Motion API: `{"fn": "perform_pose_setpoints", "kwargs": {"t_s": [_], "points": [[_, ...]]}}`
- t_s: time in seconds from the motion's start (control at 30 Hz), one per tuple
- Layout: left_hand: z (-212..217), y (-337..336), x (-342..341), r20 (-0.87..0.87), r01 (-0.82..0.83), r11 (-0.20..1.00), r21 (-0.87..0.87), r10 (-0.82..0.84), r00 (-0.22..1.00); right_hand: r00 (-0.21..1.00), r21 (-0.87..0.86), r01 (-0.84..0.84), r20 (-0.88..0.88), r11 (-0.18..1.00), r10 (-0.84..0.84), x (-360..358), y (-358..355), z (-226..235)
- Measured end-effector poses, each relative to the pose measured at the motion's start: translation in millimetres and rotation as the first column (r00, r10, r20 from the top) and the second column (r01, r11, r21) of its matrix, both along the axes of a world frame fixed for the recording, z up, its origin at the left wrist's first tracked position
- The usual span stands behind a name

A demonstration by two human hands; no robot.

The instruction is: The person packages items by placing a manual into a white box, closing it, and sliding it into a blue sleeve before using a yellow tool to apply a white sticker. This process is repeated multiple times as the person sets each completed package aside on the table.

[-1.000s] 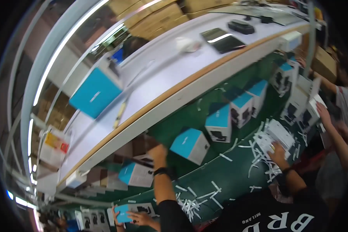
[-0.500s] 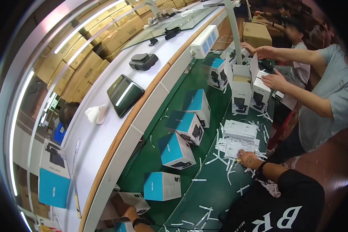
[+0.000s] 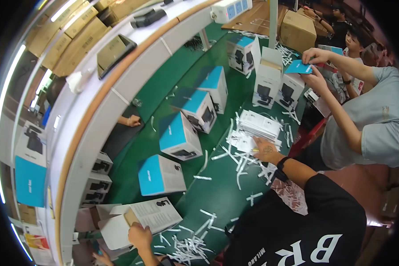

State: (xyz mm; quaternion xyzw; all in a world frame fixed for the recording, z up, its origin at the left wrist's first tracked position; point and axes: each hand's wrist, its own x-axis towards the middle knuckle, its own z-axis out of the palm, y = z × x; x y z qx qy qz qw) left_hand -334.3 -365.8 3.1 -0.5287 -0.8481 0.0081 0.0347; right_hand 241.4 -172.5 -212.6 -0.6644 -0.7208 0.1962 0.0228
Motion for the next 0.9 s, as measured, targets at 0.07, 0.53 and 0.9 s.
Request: {"fn": "perform_pose_setpoints", "kwargs": {"t_s": [0.07,0.53,0.9], "points": [[-0.8,-28.1,25.9,0.074,-0.036,0.999,0.019,0.034,0.997,1.000,0.017,-0.018,0.020,1.000,0.018,-0.7,-8.2,-8.2],[-25.9,-130.9,212.6,0.334,0.297,0.880,0.370,-0.425,0.841,0.982,-0.183,-0.167,-0.124,0.969,0.145,-31.8,-5.0,1.8],[28.3,-191.4,242.2,0.327,0.090,0.707,0.701,-0.432,0.841,0.768,-0.143,-0.056,-0.638,0.988,-0.048,40.1,-1.2,-134.9]]}}
